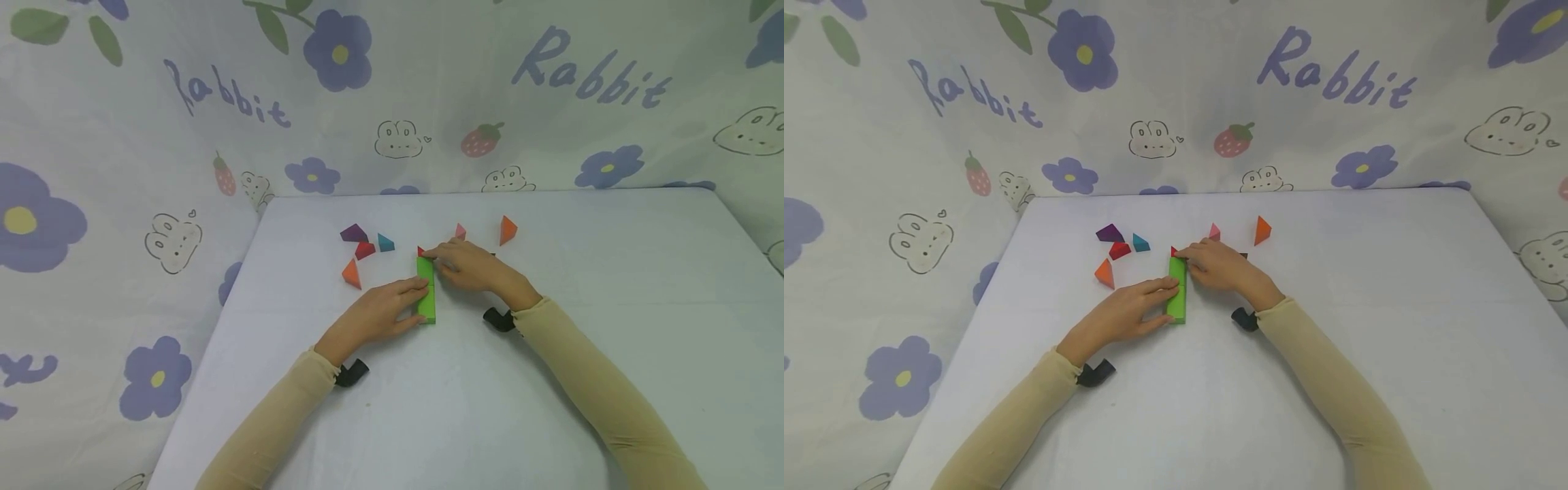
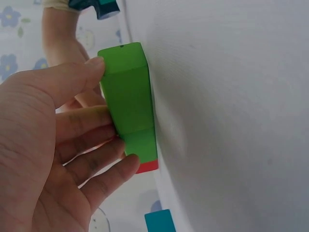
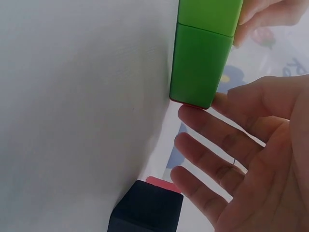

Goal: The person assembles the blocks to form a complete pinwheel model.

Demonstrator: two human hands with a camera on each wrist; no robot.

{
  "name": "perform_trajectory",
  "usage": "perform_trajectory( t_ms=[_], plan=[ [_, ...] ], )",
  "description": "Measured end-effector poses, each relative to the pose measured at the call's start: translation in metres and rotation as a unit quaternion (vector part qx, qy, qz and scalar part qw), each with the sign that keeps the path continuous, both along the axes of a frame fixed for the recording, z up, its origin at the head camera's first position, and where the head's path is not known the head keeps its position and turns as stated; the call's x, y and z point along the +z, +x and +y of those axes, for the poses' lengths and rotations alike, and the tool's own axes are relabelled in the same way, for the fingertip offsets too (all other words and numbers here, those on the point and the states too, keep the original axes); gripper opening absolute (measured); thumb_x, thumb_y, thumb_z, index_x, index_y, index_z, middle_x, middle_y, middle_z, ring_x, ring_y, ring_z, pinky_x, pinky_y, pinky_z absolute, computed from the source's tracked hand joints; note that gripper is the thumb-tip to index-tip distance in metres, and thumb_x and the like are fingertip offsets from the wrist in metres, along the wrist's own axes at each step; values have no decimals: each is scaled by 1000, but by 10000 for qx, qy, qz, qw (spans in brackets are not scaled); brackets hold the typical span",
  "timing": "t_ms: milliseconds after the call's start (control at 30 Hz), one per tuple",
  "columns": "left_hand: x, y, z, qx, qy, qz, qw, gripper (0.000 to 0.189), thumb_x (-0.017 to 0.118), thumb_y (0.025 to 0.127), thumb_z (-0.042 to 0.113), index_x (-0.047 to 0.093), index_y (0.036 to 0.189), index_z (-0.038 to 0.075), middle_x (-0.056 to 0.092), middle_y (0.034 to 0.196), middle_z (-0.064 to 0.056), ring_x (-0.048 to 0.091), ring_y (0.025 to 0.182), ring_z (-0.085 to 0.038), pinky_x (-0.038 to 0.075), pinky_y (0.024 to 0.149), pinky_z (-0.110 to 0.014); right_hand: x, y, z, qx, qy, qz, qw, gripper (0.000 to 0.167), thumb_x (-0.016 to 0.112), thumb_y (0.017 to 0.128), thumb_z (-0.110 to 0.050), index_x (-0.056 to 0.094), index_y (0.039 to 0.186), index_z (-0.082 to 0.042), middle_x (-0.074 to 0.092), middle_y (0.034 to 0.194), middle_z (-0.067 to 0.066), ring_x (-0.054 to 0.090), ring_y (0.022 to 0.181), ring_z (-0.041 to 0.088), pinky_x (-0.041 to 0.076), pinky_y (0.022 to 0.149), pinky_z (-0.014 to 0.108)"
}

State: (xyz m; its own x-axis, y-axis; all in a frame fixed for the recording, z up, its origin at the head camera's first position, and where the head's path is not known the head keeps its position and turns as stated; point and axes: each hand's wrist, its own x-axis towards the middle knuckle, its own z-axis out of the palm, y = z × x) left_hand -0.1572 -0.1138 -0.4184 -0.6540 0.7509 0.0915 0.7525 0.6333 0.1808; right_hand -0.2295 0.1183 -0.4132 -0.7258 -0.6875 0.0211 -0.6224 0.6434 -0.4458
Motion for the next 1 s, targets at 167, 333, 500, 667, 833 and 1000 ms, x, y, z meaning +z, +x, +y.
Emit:
perform_trajectory(
  t_ms=[167, 333, 500, 667, 833, 1000],
  plan=[
    [-2, 2, 1, 86, -24, -86, 9999, 56, 67, 93, 38, 56, 138, 8, 52, 146, -3, 50, 135, -18, 45, 109, -32, 7, -2, 9, -41, -11, -290, 9996, 46, 50, 100, -12, 48, 146, -15, 57, 140, 7, 50, 131, 28, 41, 111, 47],
    [-2, 2, 2, 124, -56, -138, 9998, 57, 66, 93, 39, 55, 139, 9, 52, 146, -1, 49, 135, -16, 44, 109, -31, 24, 0, 39, -545, -226, -225, 9980, 43, 50, 100, -13, 51, 143, -14, 58, 136, 10, 42, 138, 31, 36, 113, 52],
    [1, 1, 2, 100, -64, -74, 9999, 57, 67, 92, 39, 56, 139, 9, 53, 145, -2, 50, 134, -17, 45, 109, -32, 26, 12, 70, -747, -188, 177, 9969, 37, 53, 98, -12, 57, 135, -7, 57, 136, 12, 49, 130, 32, 39, 110, 53],
    [1, -1, 1, 82, -63, -34, 9999, 57, 67, 92, 39, 56, 138, 8, 54, 144, -2, 51, 134, -17, 45, 108, -32, 12, 27, 83, -700, 201, 243, 9971, 38, 54, 97, -9, 58, 135, -6, 55, 138, 14, 48, 131, 34, 41, 108, 54],
    [1, 0, 1, 81, -44, -78, 9999, 57, 67, 92, 39, 56, 139, 8, 53, 145, -3, 50, 135, -18, 45, 109, -33, 2, 35, 84, -621, 255, 427, 9968, 40, 57, 95, -5, 58, 134, -3, 53, 141, 15, 49, 130, 35, 43, 107, 54],
    [0, 1, 2, 44, -4, -25, 10000, 56, 68, 92, 38, 57, 138, 7, 54, 144, -4, 51, 134, -18, 45, 109, -33, -4, 36, 80, -539, 174, 523, 9970, 42, 57, 94, -4, 56, 136, -2, 51, 143, 16, 47, 133, 34, 42, 107, 54]
  ],
)
